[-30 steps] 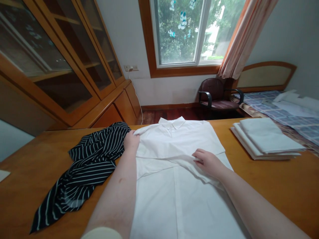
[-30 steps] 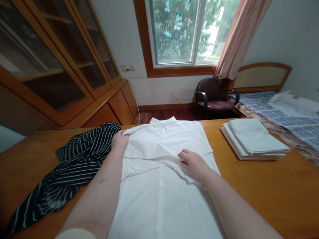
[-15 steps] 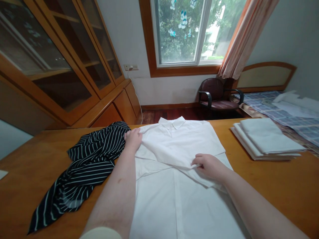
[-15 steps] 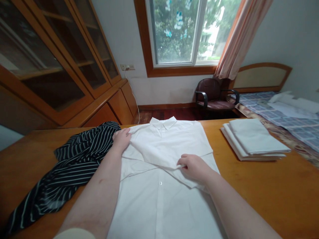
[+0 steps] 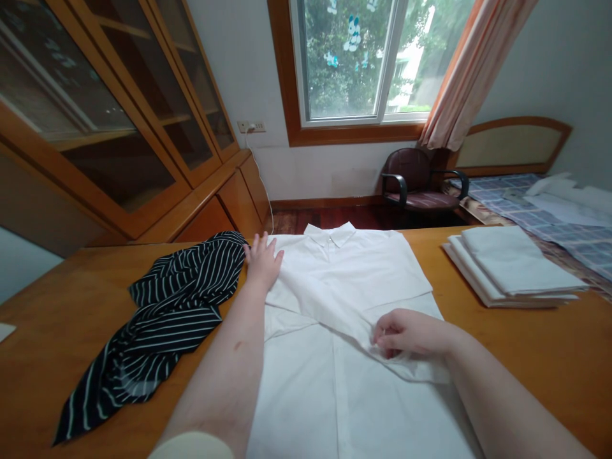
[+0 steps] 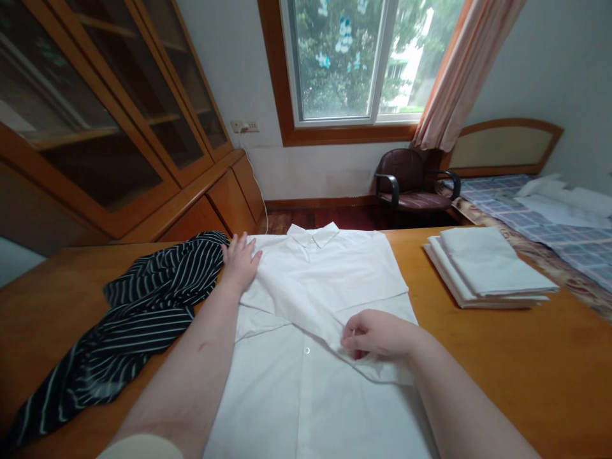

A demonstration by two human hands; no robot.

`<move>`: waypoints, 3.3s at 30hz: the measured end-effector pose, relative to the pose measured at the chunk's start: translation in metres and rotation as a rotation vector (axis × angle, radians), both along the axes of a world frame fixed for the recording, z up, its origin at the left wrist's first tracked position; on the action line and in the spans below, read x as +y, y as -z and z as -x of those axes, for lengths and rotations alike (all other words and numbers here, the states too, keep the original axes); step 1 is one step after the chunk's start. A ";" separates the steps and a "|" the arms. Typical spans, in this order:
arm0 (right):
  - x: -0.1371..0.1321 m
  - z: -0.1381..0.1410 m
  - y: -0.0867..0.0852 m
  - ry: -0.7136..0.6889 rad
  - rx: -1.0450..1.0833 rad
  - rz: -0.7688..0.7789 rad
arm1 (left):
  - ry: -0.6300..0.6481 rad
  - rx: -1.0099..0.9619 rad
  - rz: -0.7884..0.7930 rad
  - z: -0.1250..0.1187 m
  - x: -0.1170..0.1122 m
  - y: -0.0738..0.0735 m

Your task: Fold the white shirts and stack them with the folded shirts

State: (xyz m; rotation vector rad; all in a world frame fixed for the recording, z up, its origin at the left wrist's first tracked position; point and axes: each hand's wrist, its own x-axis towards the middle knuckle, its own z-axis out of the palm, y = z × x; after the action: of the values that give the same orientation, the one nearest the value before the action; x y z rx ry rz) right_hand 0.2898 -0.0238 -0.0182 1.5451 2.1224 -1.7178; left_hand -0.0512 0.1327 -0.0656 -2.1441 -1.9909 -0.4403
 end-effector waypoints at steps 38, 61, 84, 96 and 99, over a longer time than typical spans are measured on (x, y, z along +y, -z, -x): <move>0.015 -0.003 0.006 0.296 -0.291 -0.594 | -0.206 -0.566 0.243 0.044 0.017 0.015; -0.007 0.008 -0.009 -0.034 -0.592 -0.766 | -0.294 -0.413 -0.054 0.032 0.008 0.006; -0.015 0.012 -0.013 0.042 -0.613 -0.886 | -0.090 -0.096 0.319 0.020 0.013 0.017; -0.007 -0.012 -0.013 0.116 -0.474 -0.006 | -0.172 -0.088 0.392 0.023 0.015 0.024; -0.001 -0.008 -0.007 0.229 -0.510 -0.239 | -0.171 -0.077 0.411 0.023 0.016 0.024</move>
State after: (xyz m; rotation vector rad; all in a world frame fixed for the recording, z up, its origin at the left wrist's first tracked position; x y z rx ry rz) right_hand 0.2980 -0.0245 -0.0107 2.0797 1.9886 -0.9718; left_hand -0.0743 0.1483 -0.0892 -2.1705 -2.4624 -0.0920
